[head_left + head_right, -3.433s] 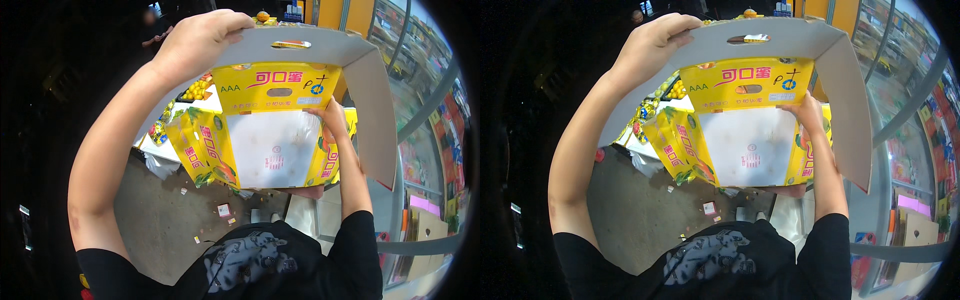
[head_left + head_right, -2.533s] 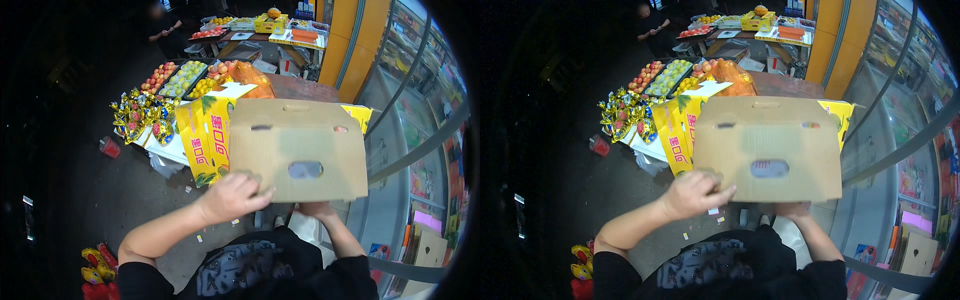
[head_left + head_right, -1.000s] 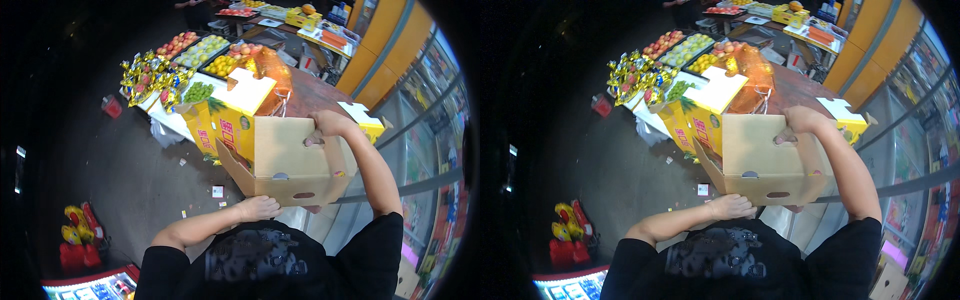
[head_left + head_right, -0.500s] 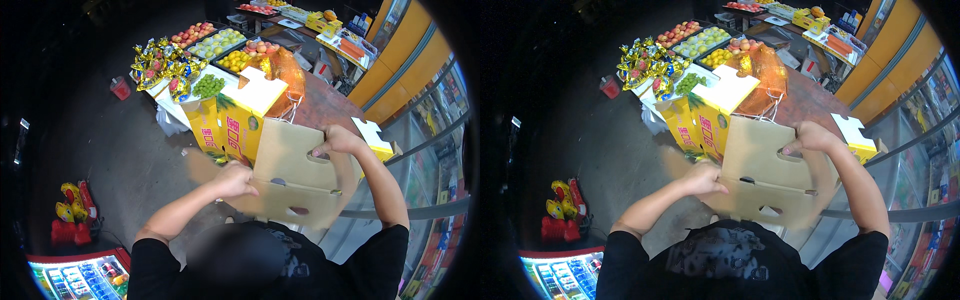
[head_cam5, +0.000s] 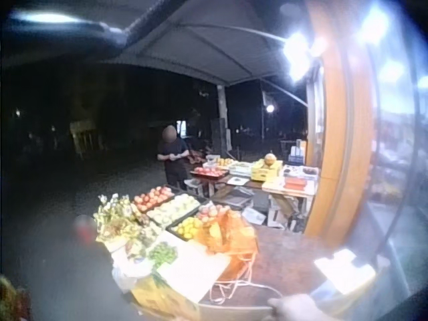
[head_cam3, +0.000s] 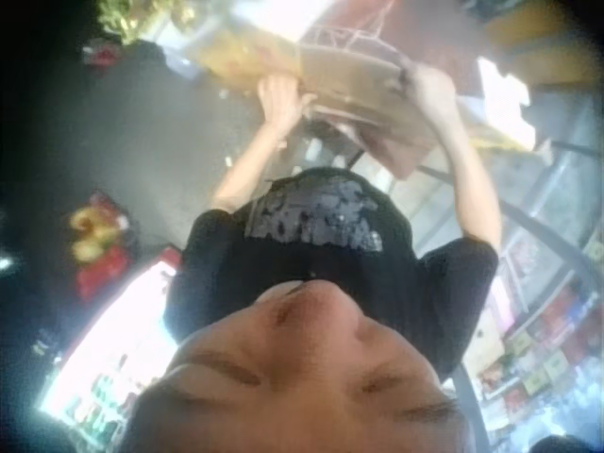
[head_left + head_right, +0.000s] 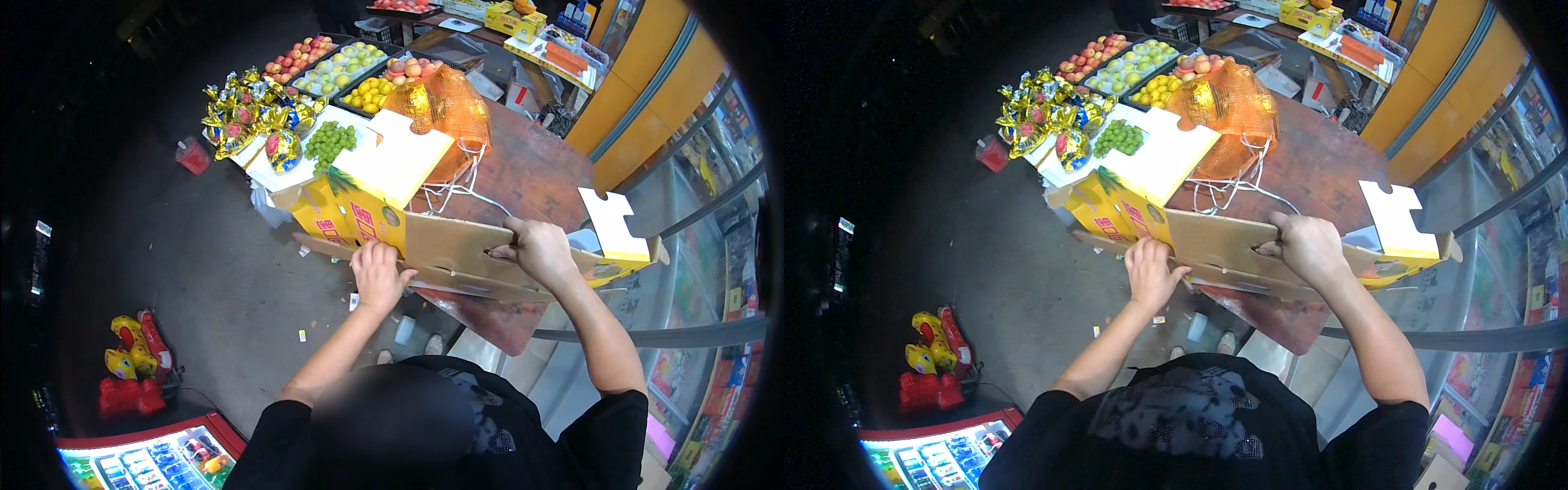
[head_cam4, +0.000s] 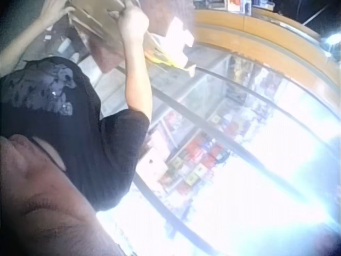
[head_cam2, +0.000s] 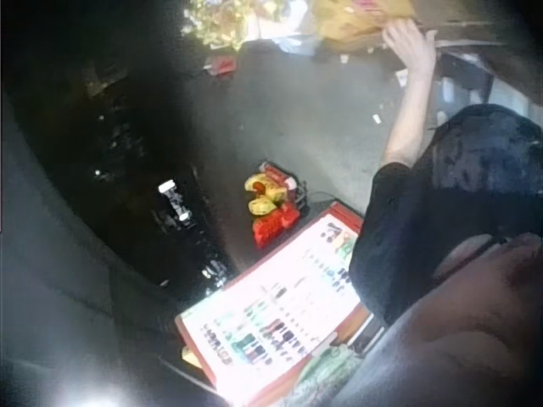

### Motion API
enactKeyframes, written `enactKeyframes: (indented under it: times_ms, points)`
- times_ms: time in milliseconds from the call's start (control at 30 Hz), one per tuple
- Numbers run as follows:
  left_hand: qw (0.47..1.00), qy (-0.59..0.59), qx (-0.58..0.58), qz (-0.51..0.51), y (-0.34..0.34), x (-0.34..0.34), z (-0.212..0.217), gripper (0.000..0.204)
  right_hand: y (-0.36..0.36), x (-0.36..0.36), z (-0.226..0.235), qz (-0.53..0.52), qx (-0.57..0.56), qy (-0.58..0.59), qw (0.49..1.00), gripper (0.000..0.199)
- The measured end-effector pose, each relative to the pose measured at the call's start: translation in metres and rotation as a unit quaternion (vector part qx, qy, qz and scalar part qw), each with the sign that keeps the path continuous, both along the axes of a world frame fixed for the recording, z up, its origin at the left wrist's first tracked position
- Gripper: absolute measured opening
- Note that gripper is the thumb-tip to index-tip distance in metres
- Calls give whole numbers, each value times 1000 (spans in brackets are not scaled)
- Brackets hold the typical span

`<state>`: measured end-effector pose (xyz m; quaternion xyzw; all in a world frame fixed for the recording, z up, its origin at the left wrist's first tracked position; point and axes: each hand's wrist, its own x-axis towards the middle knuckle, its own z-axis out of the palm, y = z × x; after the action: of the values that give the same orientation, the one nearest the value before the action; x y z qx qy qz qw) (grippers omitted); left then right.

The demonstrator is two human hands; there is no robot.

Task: The person assembles a flat-packed cardboard box by folding and interlocking its flaps. They manipulate the box on the floor, aligning tabs and slots to form a rectangular container. The person then places the assembled box on a table next to fruit displays.

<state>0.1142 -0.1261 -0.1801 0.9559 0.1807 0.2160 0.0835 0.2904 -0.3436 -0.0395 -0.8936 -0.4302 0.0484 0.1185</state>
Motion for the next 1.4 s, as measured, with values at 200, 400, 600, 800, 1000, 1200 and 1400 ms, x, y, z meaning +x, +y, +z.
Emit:
enactKeyframes:
  times_ms: [200, 400, 600, 800, 1000, 1200, 1400]
  points:
    - [782, -47, -617, 75, -25, -35, 40, 96, -13, -30, -6, 9, 19, -23, 1000, 32]
    - [477, -26, -877, 56, -56, -30, 94, 81, -28, -107, -16, -5, 41, -52, 998, 25]
    - [417, -64, -906, 36, -62, -74, 83, 44, -35, -183, -37, -17, 16, -63, 998, 17]
    - [423, -55, -903, 59, -57, -135, 53, 31, -43, -245, -56, -45, 68, 3, 997, 30]
    - [386, -53, -920, 53, -56, -161, 48, 22, -106, -241, -28, -238, 57, -103, 964, 34]
    - [367, -55, -927, 48, -53, -179, 25, 20, -106, -278, -13, -279, -59, -156, 946, 35]
    - [359, -72, -930, 44, -61, -179, 26, 20, -118, -316, 7, -318, -56, -183, 928, 41]
